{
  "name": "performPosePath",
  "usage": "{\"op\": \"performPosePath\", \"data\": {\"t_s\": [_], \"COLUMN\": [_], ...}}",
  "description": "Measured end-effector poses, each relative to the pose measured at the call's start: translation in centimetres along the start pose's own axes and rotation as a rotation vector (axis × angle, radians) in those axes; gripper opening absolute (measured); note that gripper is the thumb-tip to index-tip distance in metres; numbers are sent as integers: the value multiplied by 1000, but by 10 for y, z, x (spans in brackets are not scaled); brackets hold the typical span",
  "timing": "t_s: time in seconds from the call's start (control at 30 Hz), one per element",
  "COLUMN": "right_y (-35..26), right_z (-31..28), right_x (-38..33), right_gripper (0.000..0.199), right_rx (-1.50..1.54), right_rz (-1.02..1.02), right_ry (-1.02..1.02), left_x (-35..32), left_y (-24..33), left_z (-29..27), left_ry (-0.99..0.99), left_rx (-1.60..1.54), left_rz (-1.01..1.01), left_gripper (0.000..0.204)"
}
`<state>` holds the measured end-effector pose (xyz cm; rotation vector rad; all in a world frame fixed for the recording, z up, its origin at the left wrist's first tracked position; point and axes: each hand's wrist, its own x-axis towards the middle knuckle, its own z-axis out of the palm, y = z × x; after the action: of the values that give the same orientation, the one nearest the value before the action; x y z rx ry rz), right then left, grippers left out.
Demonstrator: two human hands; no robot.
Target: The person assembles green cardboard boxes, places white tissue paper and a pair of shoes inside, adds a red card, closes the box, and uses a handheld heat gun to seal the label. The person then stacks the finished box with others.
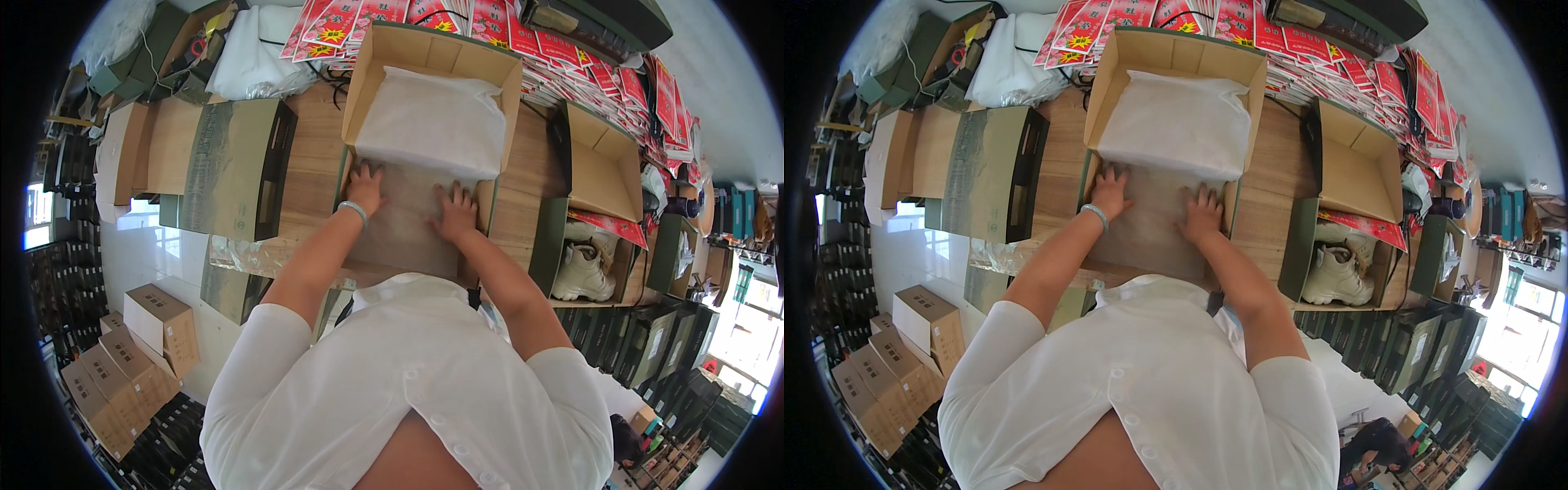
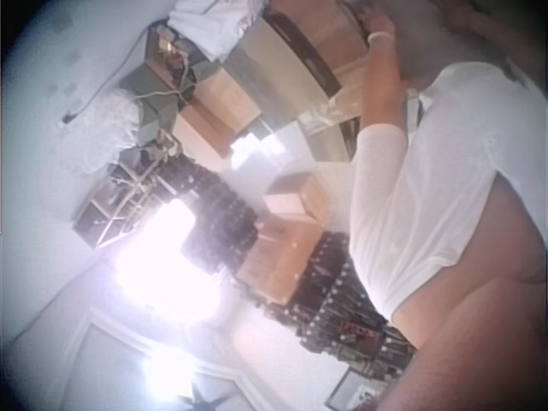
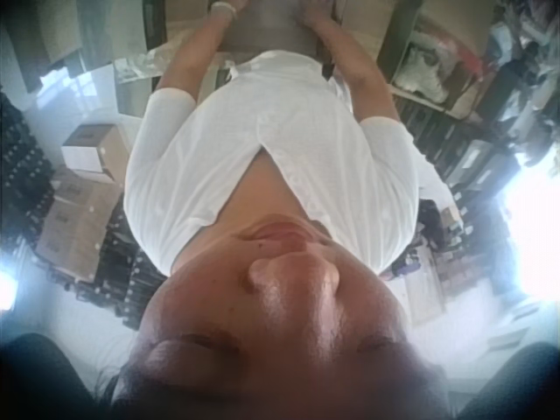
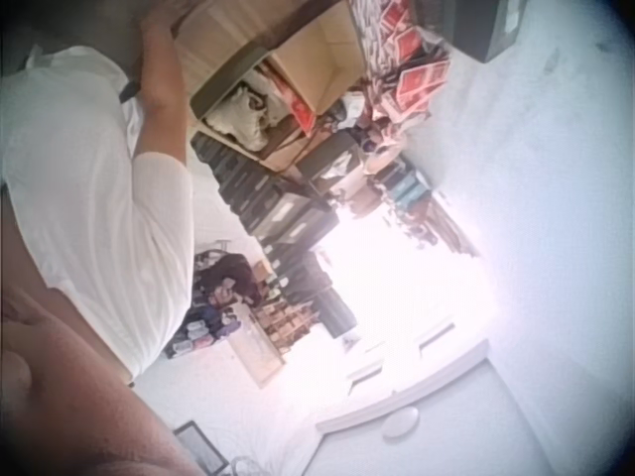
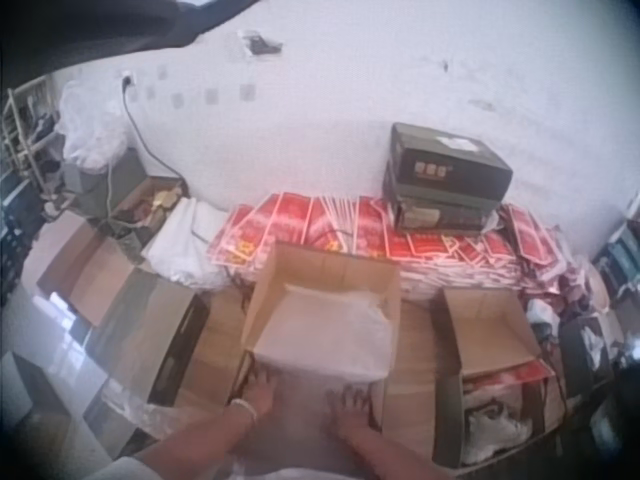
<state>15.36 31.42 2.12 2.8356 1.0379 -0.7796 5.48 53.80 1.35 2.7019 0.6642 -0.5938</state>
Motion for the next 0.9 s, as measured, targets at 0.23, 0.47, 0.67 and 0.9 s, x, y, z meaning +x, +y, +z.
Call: {"op": "performPosePath", "data": {"t_s": [0.23,0.47,0.67,0.9], "right_y": [8,-7,-14,-18], "right_z": [3,30,-4,23], "right_x": [10,-30,-34,-72], "right_gripper": [82,121,140,130], "right_rx": [177,-151,-363,-283], "right_rz": [45,50,105,23], "right_ry": [80,-155,-259,-290], "left_x": [-2,-51,-59,-76], "left_y": [5,-1,-10,-1], "left_z": [-4,15,14,15], "left_ry": [-49,-91,-144,-278], "left_rx": [3,168,177,251], "left_rz": [-41,139,181,225], "left_gripper": [97,122,134,136]}}
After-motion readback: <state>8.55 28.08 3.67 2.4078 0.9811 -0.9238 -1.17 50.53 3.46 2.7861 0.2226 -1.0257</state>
